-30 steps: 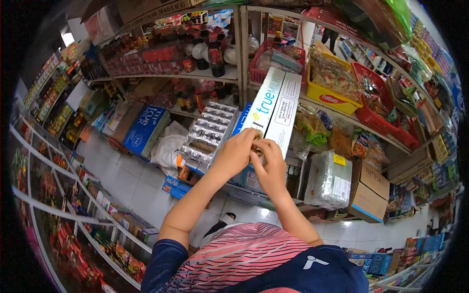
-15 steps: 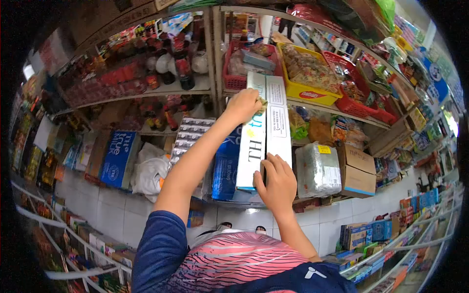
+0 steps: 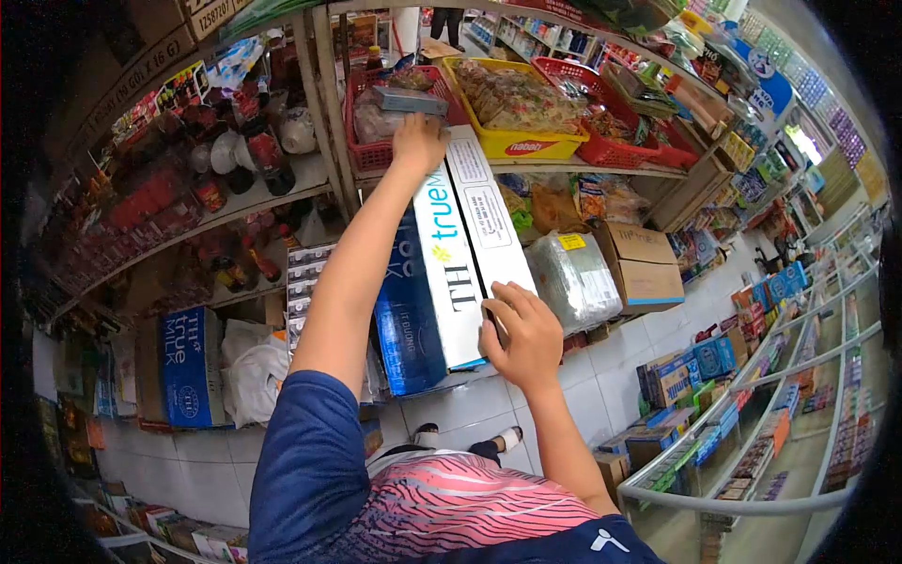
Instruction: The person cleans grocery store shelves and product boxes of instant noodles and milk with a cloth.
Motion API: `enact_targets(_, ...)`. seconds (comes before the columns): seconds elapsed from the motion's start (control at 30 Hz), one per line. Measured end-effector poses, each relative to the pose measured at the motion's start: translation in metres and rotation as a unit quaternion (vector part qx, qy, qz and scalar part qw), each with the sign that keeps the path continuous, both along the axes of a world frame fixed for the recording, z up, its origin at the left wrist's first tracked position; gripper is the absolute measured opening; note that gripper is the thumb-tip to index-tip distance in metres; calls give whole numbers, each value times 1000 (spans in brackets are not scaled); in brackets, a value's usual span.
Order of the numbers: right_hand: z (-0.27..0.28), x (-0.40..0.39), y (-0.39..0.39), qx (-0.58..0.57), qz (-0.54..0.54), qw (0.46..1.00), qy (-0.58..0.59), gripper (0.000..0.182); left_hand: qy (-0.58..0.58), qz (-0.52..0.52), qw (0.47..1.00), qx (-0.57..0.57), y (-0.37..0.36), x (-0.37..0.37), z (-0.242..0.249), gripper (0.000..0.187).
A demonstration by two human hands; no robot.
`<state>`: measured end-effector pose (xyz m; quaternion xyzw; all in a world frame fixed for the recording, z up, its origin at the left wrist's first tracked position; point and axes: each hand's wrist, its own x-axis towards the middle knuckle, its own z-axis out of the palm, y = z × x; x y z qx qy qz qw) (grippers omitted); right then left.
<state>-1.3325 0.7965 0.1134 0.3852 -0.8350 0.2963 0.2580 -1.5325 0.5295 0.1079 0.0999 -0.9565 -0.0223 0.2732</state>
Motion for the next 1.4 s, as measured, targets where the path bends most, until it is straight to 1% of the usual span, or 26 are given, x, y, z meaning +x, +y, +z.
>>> enact_targets(0.07, 0, 0, 0, -5, 7, 1000, -3, 16, 37, -26, 998, -38, 10, 16, -5, 42)
enact_targets(0.1, -2, 0, 0, -11, 6, 1000, -6, 16, 54, -51, 997, -13, 20, 31, -7, 40)
enact_targets(0.13, -1, 2, 0, -9, 2, 1000, -8, 16, 1, -82, 997, 17, 33, 56, 4, 37)
enact_targets(0.27, -3, 1, 0, -5, 5, 1000, 6, 17, -62, -183, 979, 67, 80, 154, 14, 34)
enact_targets(0.37, -3, 3, 0, -11, 7, 1000, -3, 17, 81, -270, 943, 180, 104, 225, 1, 31)
enact_targets(0.47, -5, 4, 1, -11, 11, 1000, -15, 17, 209, -184, 920, 276, 128, 270, -29, 34)
enact_targets(0.53, -4, 5, 3, -4, 15, 999, -34, 19, 287, -171, 863, 378, 138, 279, -75, 38)
enact_targets(0.6, -3, 6, 4, 4, 21, 999, -36, 20, 314, -147, 845, 408, 153, 277, -130, 37)
enact_targets(0.63, -5, 7, 5, 8, 27, 999, -38, 20, 315, -141, 845, 409, 159, 283, -147, 37)
enact_targets(0.7, -5, 5, 5, 2, 30, 998, -53, 22, 268, -83, 769, 575, 169, 288, -171, 37)
enact_targets(0.73, -4, 5, 5, 5, 34, 998, -51, 22, 272, -80, 767, 576, 169, 291, -182, 37)
enact_targets(0.8, -3, 6, 5, 8, 28, 997, -69, 21, 183, -65, 687, 700, 168, 297, -208, 40)
enact_targets(0.83, -3, 7, 5, 10, 30, 997, -69, 21, 213, -35, 699, 682, 169, 292, -240, 29)
enact_targets(0.87, -2, 7, 6, 13, 35, 996, -86, 23, 216, -34, 698, 682, 170, 286, -258, 29)
enact_targets(0.9, 0, 6, 5, 16, 39, 994, -101, 24, 264, -41, 626, 733, 171, 277, -271, 25)
enact_targets(0.93, 2, 7, 3, 17, 41, 994, -99, 24, 259, -41, 605, 751, 167, 276, -252, 23)
enact_targets(0.97, 3, 10, 0, -26, 43, 985, -168, 26, 255, -41, 584, 769, 163, 275, -233, 24)
enact_targets(1.0, 4, 12, -3, -69, 44, 968, -236, 29, 257, -42, 583, 770, 157, 271, -205, 24)
enact_targets(1.03, 6, 13, -8, -53, 34, 974, -215, 36, 249, -77, 630, 732, 151, 265, -182, 25)
enact_targets(1.07, 7, 19, -17, -128, 46, 949, -285, 45, 242, -114, 674, 689, 144, 257, -158, 27)
enact_targets(1.13, 2, 15, -27, 8, -13, 991, -135, 53, 294, -128, 773, 548, 134, 241, -108, 30)
enact_targets(1.17, 2, 17, -33, 27, -26, 988, -148, 58, 301, -137, 792, 512, 125, 232, -88, 28)
enact_targets(1.2, 0, 17, -35, 87, -44, 989, -112, 55, 328, -148, 789, 498, 117, 217, -85, 32)
enact_targets(1.3, 0, 14, -34, 122, -44, 984, -125, 47, 366, -219, 732, 531, 91, 173, -105, 41)
enact_targets(1.33, 1, 13, -35, 120, -47, 984, -122, 47, 355, -203, 759, 507, 83, 163, -120, 42)
enact_targets(1.4, 4, 14, -34, 132, -43, 983, -121, 47, 327, -134, 747, 563, 74, 144, -166, 40)
